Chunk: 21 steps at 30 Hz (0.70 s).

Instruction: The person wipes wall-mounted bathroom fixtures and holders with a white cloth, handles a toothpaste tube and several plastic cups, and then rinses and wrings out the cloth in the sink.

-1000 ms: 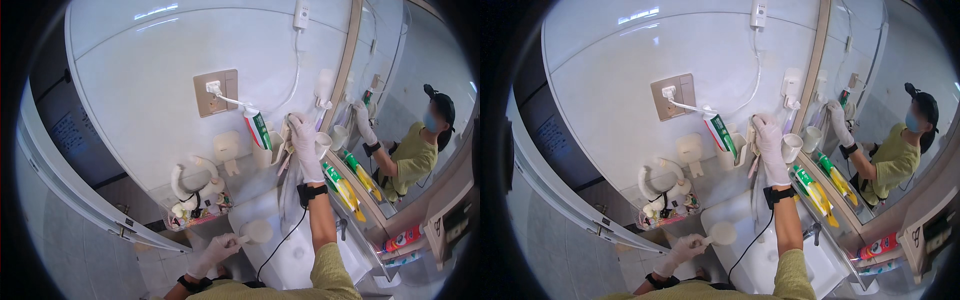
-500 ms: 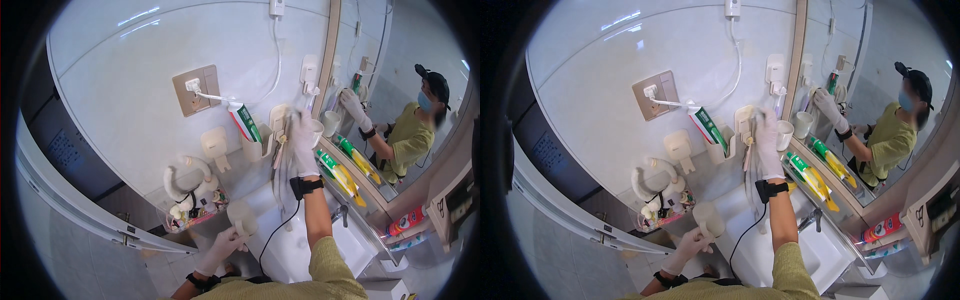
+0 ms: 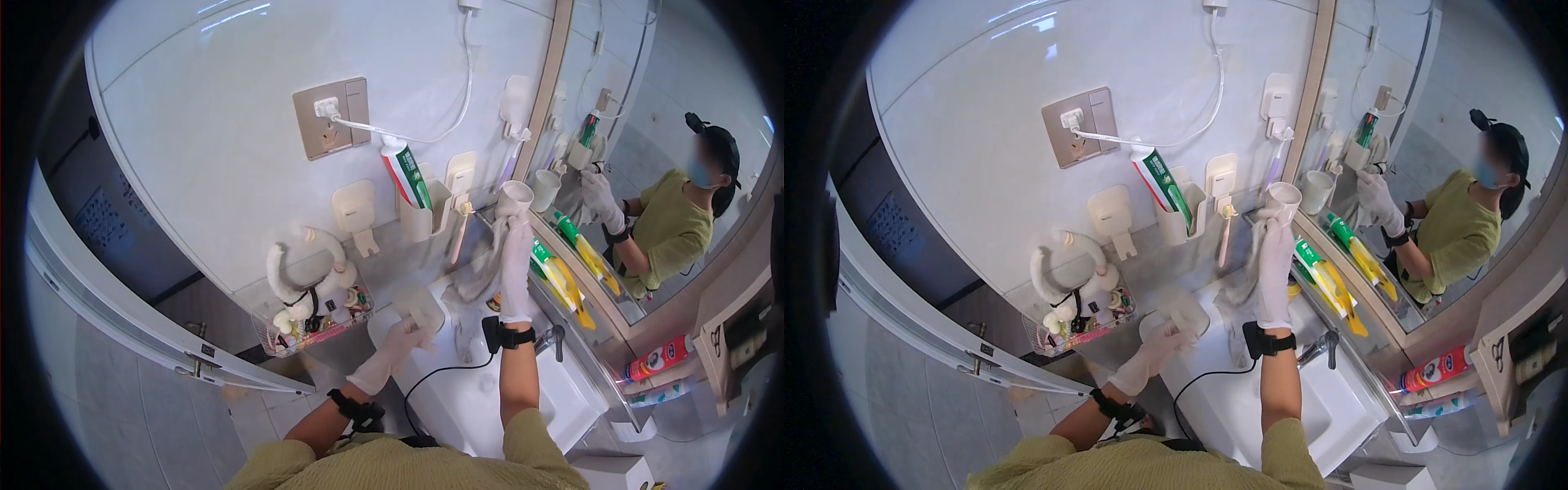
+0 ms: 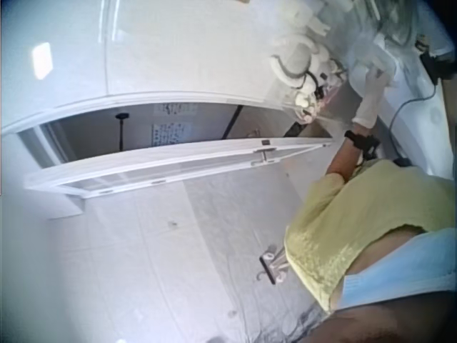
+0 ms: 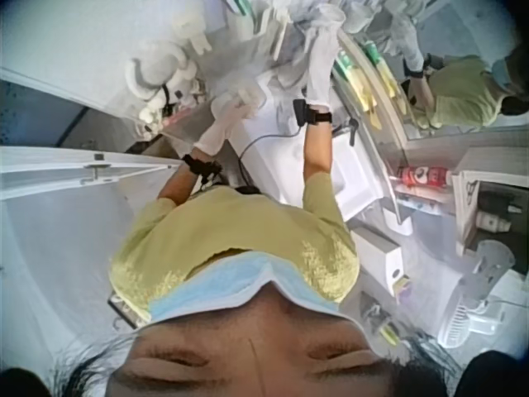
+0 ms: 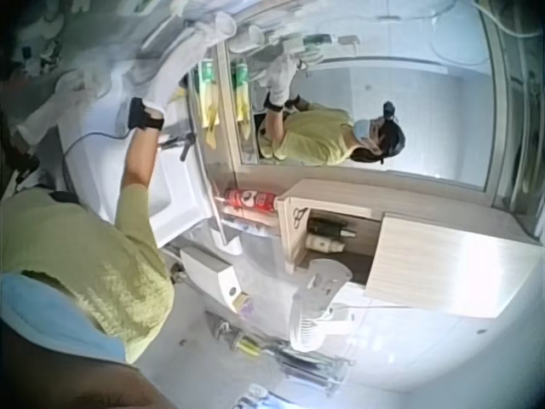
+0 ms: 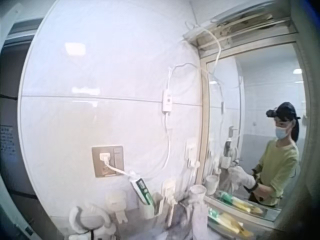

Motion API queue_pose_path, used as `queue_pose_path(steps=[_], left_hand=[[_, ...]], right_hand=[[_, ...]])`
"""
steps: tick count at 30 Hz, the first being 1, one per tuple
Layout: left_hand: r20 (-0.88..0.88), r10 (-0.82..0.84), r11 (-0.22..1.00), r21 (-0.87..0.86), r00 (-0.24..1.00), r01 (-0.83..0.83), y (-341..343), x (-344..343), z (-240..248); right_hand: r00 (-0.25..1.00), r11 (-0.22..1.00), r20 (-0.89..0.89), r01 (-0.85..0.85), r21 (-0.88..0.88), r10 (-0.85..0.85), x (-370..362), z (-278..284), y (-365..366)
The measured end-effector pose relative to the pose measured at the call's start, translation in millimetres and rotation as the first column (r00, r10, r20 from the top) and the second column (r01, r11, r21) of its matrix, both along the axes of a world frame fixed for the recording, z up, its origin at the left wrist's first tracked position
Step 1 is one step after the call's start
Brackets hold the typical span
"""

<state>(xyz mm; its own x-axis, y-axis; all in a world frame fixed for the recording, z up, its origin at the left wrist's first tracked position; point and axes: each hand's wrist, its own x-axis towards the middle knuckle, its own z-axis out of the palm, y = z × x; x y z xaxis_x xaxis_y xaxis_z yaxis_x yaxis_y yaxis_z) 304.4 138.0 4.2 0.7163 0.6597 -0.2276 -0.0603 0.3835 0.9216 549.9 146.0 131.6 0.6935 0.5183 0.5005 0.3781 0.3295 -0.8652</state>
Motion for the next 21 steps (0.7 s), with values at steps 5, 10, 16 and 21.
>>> queue_pose_path(steps=[5,10,16,21], left_hand=[[0.113,-0.039,0.984,-0.168,0.993,0.058,11.4,20.5,-3.1],[0.169,0.048,0.993,-0.110,0.985,-0.029,19.1,32.7,-24.4],[0.125,0.117,0.990,-0.096,0.985,-0.105,7.3,38.8,6.8],[0.027,0.232,0.967,0.103,0.972,-0.234,5.0,39.3,12.2]], right_hand=[[0.993,0.938,0.072,0.114,-0.327,-0.096,-20.2,-37.6,12.3],[0.968,0.808,0.250,0.154,-0.568,-0.009,-19.1,-55.0,42.3],[0.998,0.888,0.026,-0.038,-0.459,0.056,-23.4,-42.0,30.4],[0.984,0.884,-0.112,-0.173,-0.433,0.138,-27.9,-21.4,-4.3]])
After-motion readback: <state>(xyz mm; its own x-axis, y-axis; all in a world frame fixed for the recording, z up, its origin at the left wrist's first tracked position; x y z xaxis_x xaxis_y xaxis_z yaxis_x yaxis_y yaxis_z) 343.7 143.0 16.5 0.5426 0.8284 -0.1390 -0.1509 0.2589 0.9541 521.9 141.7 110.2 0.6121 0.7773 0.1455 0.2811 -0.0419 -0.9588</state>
